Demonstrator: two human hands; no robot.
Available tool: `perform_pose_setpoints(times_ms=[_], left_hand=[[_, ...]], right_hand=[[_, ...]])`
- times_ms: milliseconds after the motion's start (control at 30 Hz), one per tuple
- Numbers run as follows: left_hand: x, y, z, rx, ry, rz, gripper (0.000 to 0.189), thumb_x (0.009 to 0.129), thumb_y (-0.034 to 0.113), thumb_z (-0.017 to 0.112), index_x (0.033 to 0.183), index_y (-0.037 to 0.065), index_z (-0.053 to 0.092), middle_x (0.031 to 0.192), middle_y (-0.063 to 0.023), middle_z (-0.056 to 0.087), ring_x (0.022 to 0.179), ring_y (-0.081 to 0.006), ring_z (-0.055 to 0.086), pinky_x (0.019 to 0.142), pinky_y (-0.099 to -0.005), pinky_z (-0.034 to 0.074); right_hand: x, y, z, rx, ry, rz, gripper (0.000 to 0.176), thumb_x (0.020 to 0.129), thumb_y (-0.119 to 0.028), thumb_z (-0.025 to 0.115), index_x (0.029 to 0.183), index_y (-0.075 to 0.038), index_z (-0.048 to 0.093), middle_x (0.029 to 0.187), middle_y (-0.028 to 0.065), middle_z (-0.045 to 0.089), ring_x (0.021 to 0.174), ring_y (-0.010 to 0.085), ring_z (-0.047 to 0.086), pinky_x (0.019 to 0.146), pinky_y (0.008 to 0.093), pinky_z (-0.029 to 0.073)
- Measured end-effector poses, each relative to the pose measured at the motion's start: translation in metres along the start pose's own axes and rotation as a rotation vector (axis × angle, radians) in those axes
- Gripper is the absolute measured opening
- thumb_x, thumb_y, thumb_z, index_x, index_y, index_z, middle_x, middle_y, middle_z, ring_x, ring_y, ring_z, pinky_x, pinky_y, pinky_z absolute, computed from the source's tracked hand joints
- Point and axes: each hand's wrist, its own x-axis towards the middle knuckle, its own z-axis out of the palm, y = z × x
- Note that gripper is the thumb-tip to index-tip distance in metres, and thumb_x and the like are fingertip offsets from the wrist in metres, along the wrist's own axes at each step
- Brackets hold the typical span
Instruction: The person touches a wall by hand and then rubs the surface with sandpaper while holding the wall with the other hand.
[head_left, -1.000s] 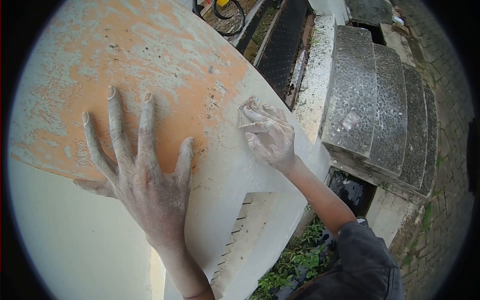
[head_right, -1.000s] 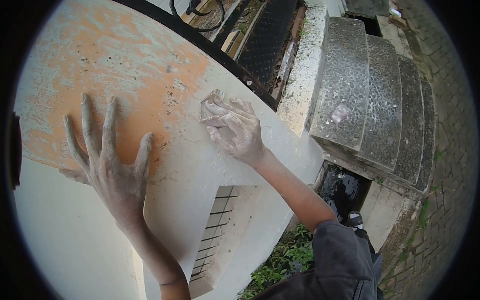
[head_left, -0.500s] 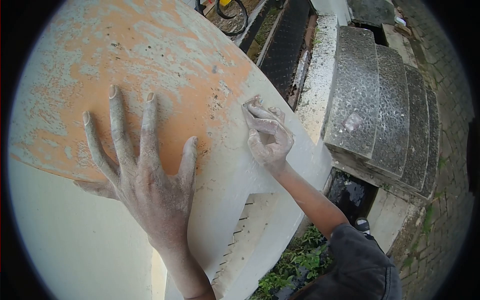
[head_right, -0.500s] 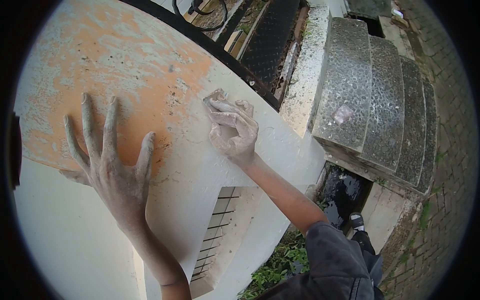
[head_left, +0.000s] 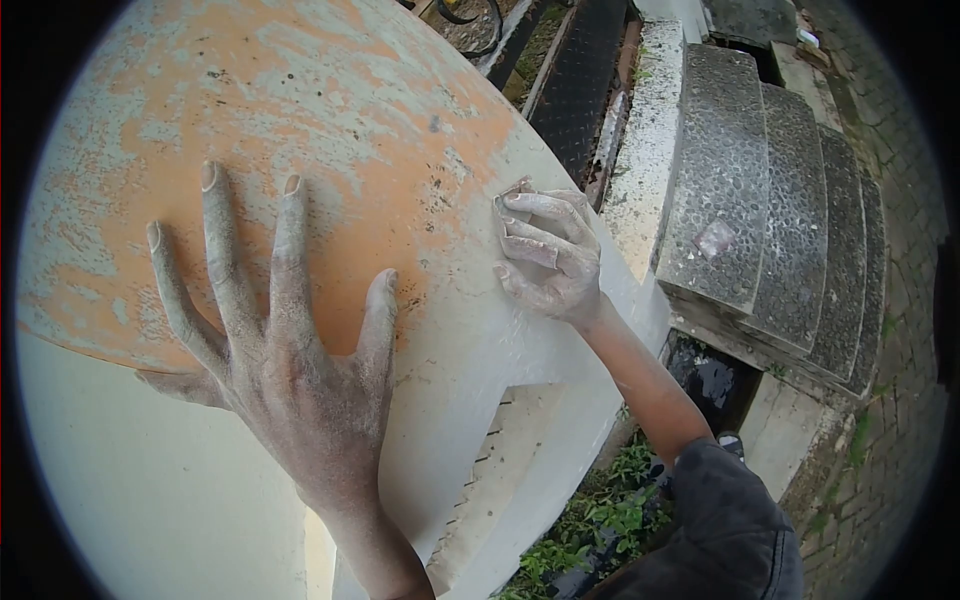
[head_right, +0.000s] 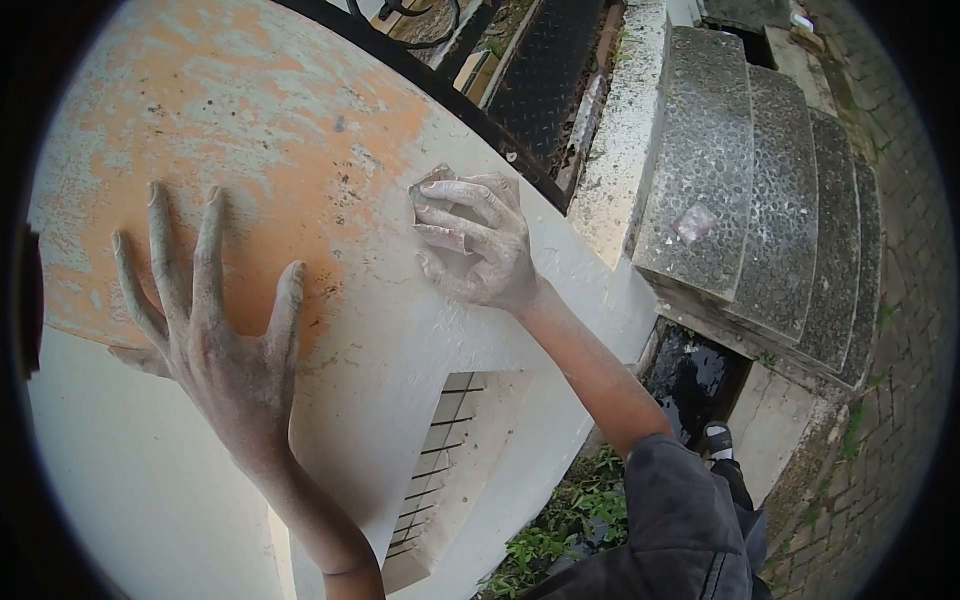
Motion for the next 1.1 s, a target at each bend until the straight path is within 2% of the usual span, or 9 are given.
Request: perform_pose_setpoints(times_ms=[300, 400, 500, 633, 800, 900, 1000, 1100], left_hand=[[0.001, 0.001, 0.0, 0.002, 0.004, 0.0, 0.073, 0.06, 0.051, 0.076, 0.127, 0.041, 0.049, 0.148, 0.0118, 0.028, 0.139, -0.0228, 0.019, 0.102, -0.0739, 0.002], [0.001, 0.003, -0.001, 0.013, 0.002, -0.007, 0.073, 0.06, 0.051, 0.076, 0.127, 0.04, 0.05, 0.148, 0.0117, 0.029, 0.139, -0.0225, 0.019, 0.102, -0.0738, 0.001], [0.001, 0.003, 0.0, 0.018, 0.004, -0.01, 0.072, 0.06, 0.051, 0.076, 0.126, 0.04, 0.05, 0.148, 0.0115, 0.029, 0.139, -0.0223, 0.019, 0.103, -0.0731, 0.0], [0.0, 0.003, -0.001, 0.011, 0.002, -0.014, 0.072, 0.059, 0.05, 0.076, 0.126, 0.04, 0.051, 0.148, 0.0112, 0.03, 0.139, -0.0222, 0.019, 0.104, -0.0714, 0.0], [0.001, 0.003, 0.0, 0.001, 0.008, -0.01, 0.071, 0.06, 0.049, 0.076, 0.126, 0.039, 0.051, 0.148, 0.011, 0.03, 0.139, -0.0226, 0.019, 0.105, -0.0711, 0.001], [0.001, 0.004, -0.002, -0.003, 0.0, -0.015, 0.071, 0.06, 0.049, 0.076, 0.126, 0.039, 0.051, 0.148, 0.0106, 0.03, 0.139, -0.0231, 0.019, 0.104, -0.0719, 0.001], [0.001, 0.003, -0.001, 0.003, 0.001, -0.01, 0.071, 0.06, 0.048, 0.076, 0.126, 0.038, 0.051, 0.148, 0.0101, 0.03, 0.139, -0.0235, 0.019, 0.103, -0.0726, 0.001], [0.001, 0.003, -0.001, 0.006, 0.005, -0.003, 0.071, 0.061, 0.048, 0.076, 0.126, 0.038, 0.051, 0.148, 0.0096, 0.029, 0.139, -0.0239, 0.019, 0.103, -0.0726, 0.001]], right_hand=[[0.002, 0.006, -0.004, 0.088, 0.023, 0.022, 0.025, 0.067, -0.006, 0.07, 0.092, -0.01, 0.069, 0.101, 0.0083, 0.067, 0.094, 0.0267, 0.059, 0.085, 0.0391, 0.042], [0.006, 0.003, -0.007, 0.072, 0.025, 0.05, 0.022, 0.07, -0.005, 0.067, 0.092, -0.005, 0.066, 0.094, 0.0099, 0.066, 0.084, 0.0267, 0.06, 0.078, 0.0388, 0.043], [0.016, 0.005, -0.018, -0.062, -0.051, -0.086, 0.019, 0.072, -0.005, 0.066, 0.091, 0.0, 0.062, 0.083, 0.0101, 0.064, 0.073, 0.0256, 0.057, 0.069, 0.039, 0.042], [0.023, 0.011, -0.022, -0.028, -0.04, -0.08, 0.02, 0.073, -0.003, 0.065, 0.092, 0.0, 0.059, 0.076, 0.0097, 0.061, 0.069, 0.0223, 0.054, 0.064, 0.0373, 0.04], [0.022, 0.012, -0.018, -0.003, -0.036, 0.003, 0.026, 0.071, -0.003, 0.069, 0.095, -0.004, 0.059, 0.082, 0.0091, 0.063, 0.074, 0.0205, 0.056, 0.067, 0.0342, 0.042], [0.023, 0.005, -0.014, -0.019, -0.038, -0.098, 0.029, 0.069, -0.005, 0.072, 0.095, -0.01, 0.06, 0.091, 0.0064, 0.065, 0.079, 0.0221, 0.058, 0.071, 0.0348, 0.044], [0.013, 0.004, -0.002, -0.052, 0.03, -0.076, 0.032, 0.067, -0.006, 0.072, 0.096, -0.013, 0.062, 0.099, 0.0033, 0.065, 0.086, 0.0232, 0.058, 0.076, 0.0353, 0.043], [0.012, 0.0, 0.009, -0.083, 0.078, -0.08, 0.034, 0.065, -0.006, 0.07, 0.098, -0.013, 0.062, 0.101, 0.004, 0.064, 0.088, 0.0238, 0.057, 0.08, 0.0366, 0.041]])
